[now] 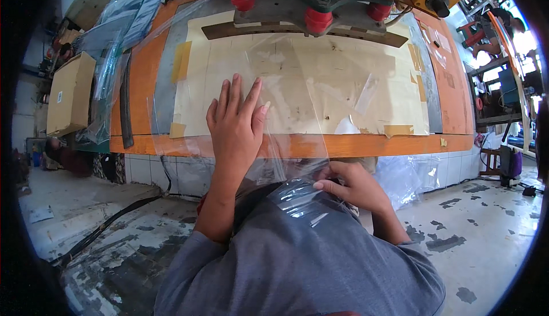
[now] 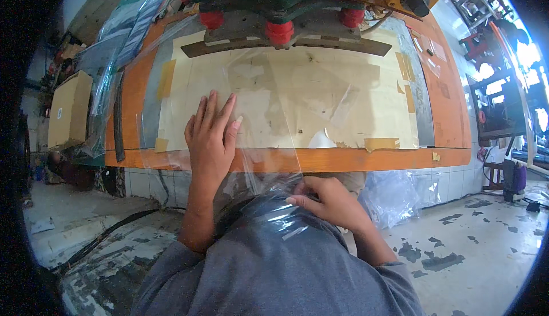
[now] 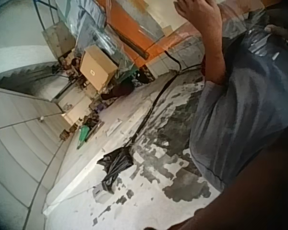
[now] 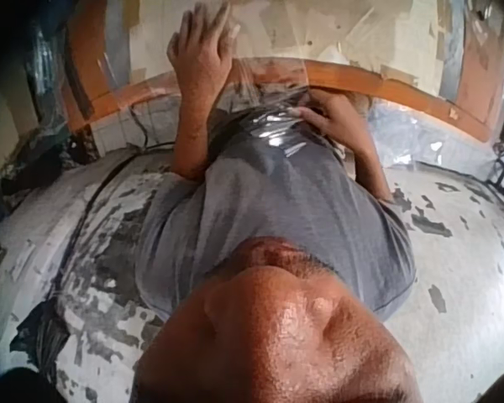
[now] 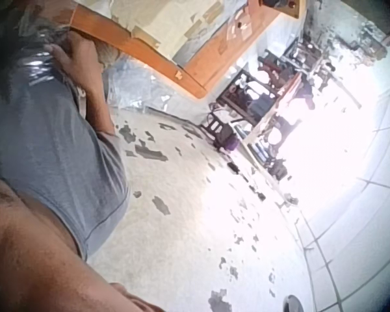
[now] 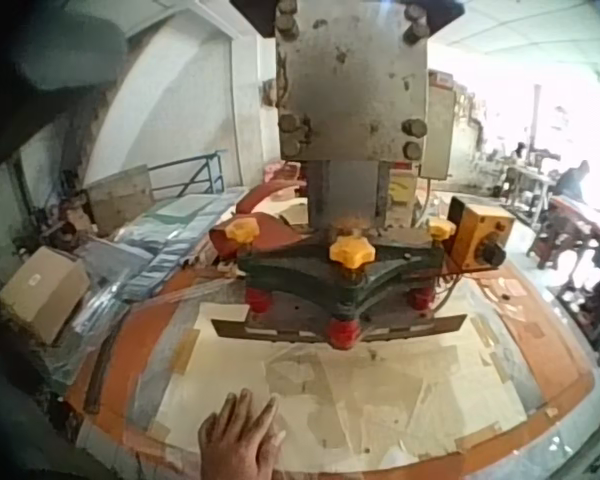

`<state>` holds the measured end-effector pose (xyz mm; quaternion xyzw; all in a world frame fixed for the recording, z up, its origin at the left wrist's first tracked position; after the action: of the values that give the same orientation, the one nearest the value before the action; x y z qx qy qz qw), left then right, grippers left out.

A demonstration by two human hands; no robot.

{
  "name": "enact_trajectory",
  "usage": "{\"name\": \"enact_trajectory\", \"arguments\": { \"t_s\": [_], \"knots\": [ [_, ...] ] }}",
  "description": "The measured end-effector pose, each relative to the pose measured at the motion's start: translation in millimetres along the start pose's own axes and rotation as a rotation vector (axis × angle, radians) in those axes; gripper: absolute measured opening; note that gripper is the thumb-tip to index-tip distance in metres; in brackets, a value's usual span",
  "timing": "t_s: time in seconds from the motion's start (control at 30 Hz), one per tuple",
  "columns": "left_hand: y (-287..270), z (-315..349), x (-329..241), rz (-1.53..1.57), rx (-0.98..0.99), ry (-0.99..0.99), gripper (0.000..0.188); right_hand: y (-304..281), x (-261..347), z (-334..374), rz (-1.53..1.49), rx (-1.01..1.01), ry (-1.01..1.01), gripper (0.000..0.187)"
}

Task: The person folds, creases, and opens clear plastic sheets by hand on a workbench to assemble boxes.

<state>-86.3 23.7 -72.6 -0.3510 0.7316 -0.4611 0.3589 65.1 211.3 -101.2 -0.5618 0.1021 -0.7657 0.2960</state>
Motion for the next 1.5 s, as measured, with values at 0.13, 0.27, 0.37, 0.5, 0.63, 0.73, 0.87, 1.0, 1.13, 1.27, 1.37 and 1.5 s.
{"name": "enact_trajectory", "arguments": {
  "t_s": [0.13, 0.27, 0.37, 0.5, 0.63, 0.73, 0.87, 1.0, 1.13, 1.27, 1.37, 1.5],
  "knots": [
    [0, 1, 1, 0.017, -0.007, -0.002, 0.049, 8, -16, 6, -0.318, 0.091, 0.111, 0.019],
    [-3, -2, 1, 0.012, -0.003, -0.012, 0.049, -7, -10, 15, -0.583, 0.042, 0.097, 0.02],
    [-13, -3, 1, 0.026, 0.048, -0.006, 0.052, -27, -6, 22, -0.456, -0.049, 0.085, 0.016],
    [-29, -6, 3, 0.112, 0.216, -0.009, 0.058, -60, -20, 34, -0.411, -0.29, 0.062, 0.014],
    [-42, -6, 8, 0.185, 0.218, 0.028, 0.042, -84, -36, 41, -0.398, -0.488, 0.082, 0.017],
    [-36, -13, 19, 0.345, 0.315, -0.108, 0.026, -91, -35, 41, -0.318, -0.539, 0.102, 0.021],
    [-35, -24, 28, 0.227, 0.004, 0.03, 0.04, -93, -24, 34, -0.323, -0.498, 0.009, 0.023],
    [-27, -24, 31, 0.084, -0.089, 0.027, 0.062, -83, -33, 31, -0.394, -0.407, 0.013, 0.026],
    [-19, -22, 30, 0.064, -0.048, -0.042, 0.068, -80, -26, 31, -0.622, -0.393, -0.006, 0.017],
    [-18, -20, 38, 0.183, -0.047, -0.098, 0.048, -79, -30, 28, -0.674, -0.396, 0.033, 0.017],
    [-25, -18, 34, 0.344, -0.086, -0.054, 0.038, -77, -29, 28, -0.57, -0.327, 0.073, 0.019],
    [-25, -10, 42, 0.614, 0.072, -0.174, 0.032, -77, -20, 26, -0.46, -0.322, 0.086, 0.023]
  ]
}}
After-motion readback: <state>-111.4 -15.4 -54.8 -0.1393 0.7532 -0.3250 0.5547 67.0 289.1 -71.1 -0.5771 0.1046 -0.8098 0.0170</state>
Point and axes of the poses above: each hand's wrist, its own z-axis away from the middle knuckle, its own y-axis out of the palm, x = y × z, the point moved 8 cm from there along -z, towards the middle knuckle, and after that the axes turned 1 degree about y, right-handed, at the moved point
